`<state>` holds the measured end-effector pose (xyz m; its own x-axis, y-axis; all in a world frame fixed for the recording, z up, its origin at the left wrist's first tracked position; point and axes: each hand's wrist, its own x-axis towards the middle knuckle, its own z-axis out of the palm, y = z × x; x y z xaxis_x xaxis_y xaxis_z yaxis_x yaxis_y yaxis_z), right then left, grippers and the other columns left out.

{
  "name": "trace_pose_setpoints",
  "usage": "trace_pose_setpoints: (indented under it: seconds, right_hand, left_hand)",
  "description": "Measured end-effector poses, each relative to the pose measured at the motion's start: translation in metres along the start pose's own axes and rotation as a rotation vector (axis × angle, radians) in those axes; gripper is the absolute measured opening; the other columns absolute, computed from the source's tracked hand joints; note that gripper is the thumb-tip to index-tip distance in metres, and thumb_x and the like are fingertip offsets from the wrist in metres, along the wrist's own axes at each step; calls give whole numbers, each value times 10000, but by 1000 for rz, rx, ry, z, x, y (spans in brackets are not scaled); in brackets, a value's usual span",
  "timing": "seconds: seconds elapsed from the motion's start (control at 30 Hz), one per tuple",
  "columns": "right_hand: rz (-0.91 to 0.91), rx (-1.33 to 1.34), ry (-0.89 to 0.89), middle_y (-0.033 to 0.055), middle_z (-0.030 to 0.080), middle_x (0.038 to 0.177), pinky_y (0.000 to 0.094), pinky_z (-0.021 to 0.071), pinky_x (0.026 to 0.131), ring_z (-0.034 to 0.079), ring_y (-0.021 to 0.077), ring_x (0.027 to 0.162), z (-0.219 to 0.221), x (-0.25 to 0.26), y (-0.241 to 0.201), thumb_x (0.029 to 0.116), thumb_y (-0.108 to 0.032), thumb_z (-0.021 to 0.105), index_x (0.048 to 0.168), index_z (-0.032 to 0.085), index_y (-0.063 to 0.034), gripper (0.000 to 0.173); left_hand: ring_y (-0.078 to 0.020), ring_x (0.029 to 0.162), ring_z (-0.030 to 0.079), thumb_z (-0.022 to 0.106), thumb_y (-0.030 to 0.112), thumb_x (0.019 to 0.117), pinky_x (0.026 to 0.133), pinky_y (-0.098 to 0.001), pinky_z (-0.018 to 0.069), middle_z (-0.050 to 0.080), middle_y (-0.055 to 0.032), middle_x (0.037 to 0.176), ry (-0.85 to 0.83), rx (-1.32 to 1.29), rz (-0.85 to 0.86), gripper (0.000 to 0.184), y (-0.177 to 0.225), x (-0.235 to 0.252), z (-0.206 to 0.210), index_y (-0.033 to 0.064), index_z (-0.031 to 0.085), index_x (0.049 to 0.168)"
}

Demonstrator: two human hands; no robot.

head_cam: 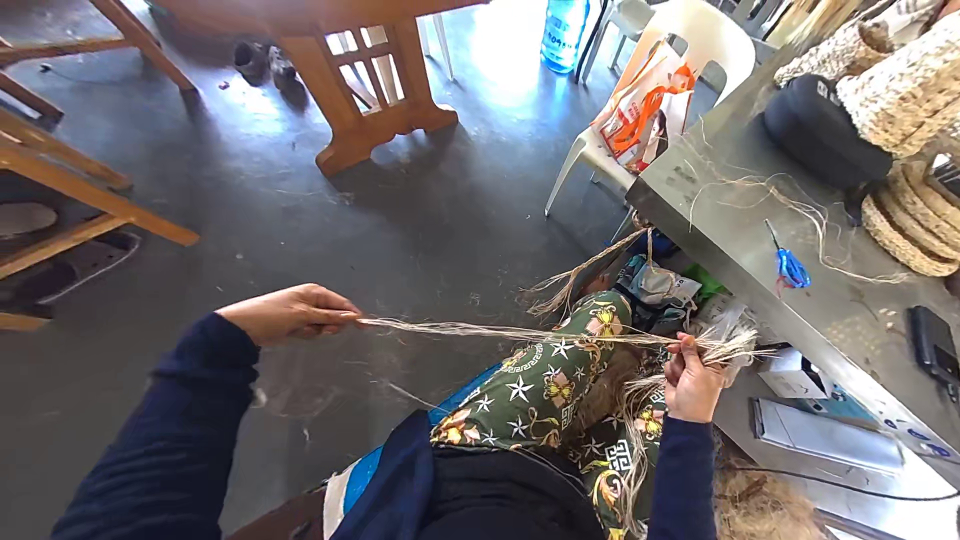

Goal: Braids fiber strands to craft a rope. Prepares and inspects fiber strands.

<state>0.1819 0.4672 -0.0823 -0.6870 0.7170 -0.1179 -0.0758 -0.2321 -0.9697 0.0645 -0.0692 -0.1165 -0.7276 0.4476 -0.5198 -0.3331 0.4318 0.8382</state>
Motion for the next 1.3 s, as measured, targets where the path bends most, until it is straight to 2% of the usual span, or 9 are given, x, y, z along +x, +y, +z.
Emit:
trace_pose_setpoints:
  seconds: [0.27,0.33,0.37,0.43,0.5,0.7,0.9,1.0,1.3]
  right_hand:
    - [62,-49,-125,5,678,644,155,292,361,366,-13,379,26,17,12,1034,2,547,899,681,14,191]
    - [74,-63,-162,12,679,645,155,290,359,369,-12,381,34,25,13,1028,14,553,904,682,26,179]
    - [87,-70,-188,15,680,647,154,295,360,374,-11,382,39,28,13,1026,22,550,910,686,35,178]
    - [120,-91,-250,22,684,652,157,301,367,377,-10,388,49,33,14,1022,30,551,922,696,40,177]
    - [145,-103,-321,19,689,646,155,306,363,383,-19,383,58,36,17,1024,36,539,919,701,38,193]
    - [234,-54,-517,37,700,662,144,328,370,407,-25,396,73,42,27,1009,65,531,920,720,40,211]
    - [230,59,-563,40,719,719,159,426,435,508,-10,470,76,40,52,934,70,628,852,751,-8,167]
    - [219,66,-534,59,740,762,156,415,433,498,-13,471,73,39,60,930,102,608,857,753,1,192]
    - [165,24,-520,53,729,762,143,380,412,461,-23,454,76,42,60,887,120,646,853,738,9,148]
  left_hand:
    - [-115,591,454,483,35,1064,558,-211,359,524,-82,746,752,279,-594,225,7,-57,5,-64,680,1017]
    - [-413,985,669,566,53,1044,895,-515,507,676,-334,1066,875,510,-482,244,-48,-59,-16,-134,686,1145]
    - [-549,1162,594,558,82,1055,1030,-680,399,618,-409,1193,918,571,-432,289,-77,-51,-29,-144,651,1207]
    - [-732,1097,509,560,106,1037,914,-885,304,565,-512,1127,1014,650,-119,332,-116,-29,-46,-182,625,1189]
    - [-663,1204,516,519,75,1060,1017,-815,316,587,-448,1220,997,495,-146,309,-30,1,-2,-130,628,1265]
    - [-217,1068,709,601,101,982,944,-412,590,722,-119,1170,681,377,783,222,129,82,179,26,754,1125]
    - [-235,1095,706,656,150,984,1003,-402,556,705,-188,1209,300,71,746,474,152,148,284,-45,565,1407]
    - [-97,840,699,656,85,964,793,-265,584,736,-110,1047,353,-113,595,339,147,156,291,-32,655,1282]
    - [35,710,624,686,106,945,704,-162,524,719,18,835,283,-110,425,112,147,156,274,28,754,987]
